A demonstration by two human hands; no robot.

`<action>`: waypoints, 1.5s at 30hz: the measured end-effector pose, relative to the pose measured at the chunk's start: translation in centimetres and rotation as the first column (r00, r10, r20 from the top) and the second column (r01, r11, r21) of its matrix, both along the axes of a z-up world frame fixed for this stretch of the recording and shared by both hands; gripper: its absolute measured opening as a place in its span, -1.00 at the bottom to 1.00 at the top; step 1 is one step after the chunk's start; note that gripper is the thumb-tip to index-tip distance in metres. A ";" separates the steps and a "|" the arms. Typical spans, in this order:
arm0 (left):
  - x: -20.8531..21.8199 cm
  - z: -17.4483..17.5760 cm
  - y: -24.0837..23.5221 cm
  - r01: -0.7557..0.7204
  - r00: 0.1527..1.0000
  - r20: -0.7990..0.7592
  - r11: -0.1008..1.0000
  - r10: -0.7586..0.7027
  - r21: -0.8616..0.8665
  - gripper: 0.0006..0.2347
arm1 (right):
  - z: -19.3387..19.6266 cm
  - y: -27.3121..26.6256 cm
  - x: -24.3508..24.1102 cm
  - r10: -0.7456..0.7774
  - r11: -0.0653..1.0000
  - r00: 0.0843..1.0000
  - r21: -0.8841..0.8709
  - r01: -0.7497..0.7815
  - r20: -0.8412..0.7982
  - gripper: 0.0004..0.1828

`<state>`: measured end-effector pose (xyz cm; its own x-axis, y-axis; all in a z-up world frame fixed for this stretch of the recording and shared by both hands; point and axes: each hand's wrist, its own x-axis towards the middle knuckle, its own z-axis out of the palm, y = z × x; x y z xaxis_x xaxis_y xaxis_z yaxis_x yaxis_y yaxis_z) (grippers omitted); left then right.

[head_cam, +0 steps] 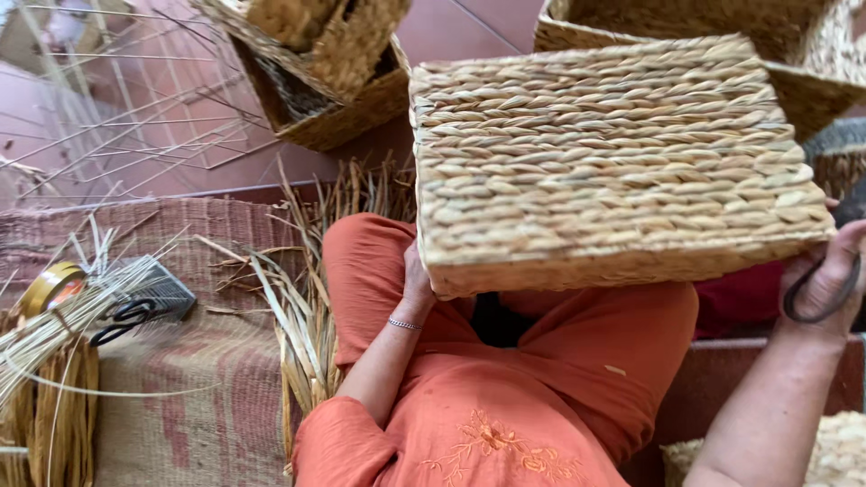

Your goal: The person sits on a mat and uses shears to trim excess woven material from the edges of a rectangular basket. They rotate the basket to access different sides, cutting protruding strands to create a clean finish.

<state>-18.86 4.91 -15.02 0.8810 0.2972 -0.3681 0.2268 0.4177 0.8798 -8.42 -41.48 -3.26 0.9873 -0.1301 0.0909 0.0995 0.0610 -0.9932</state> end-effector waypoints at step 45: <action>3.7 12.1 2.0 -0.064 0.993 0.047 0.840 0.106 -0.539 -0.77 | -13.3 4.0 2.6 -0.378 0.923 0.915 0.013 0.384 -0.143 -0.66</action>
<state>-15.20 6.96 -2.87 0.8917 0.1472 -0.4281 0.1132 0.8431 0.5257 -5.78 -37.52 -16.52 0.8646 -0.4996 -0.0534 -0.0122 0.0855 -0.9963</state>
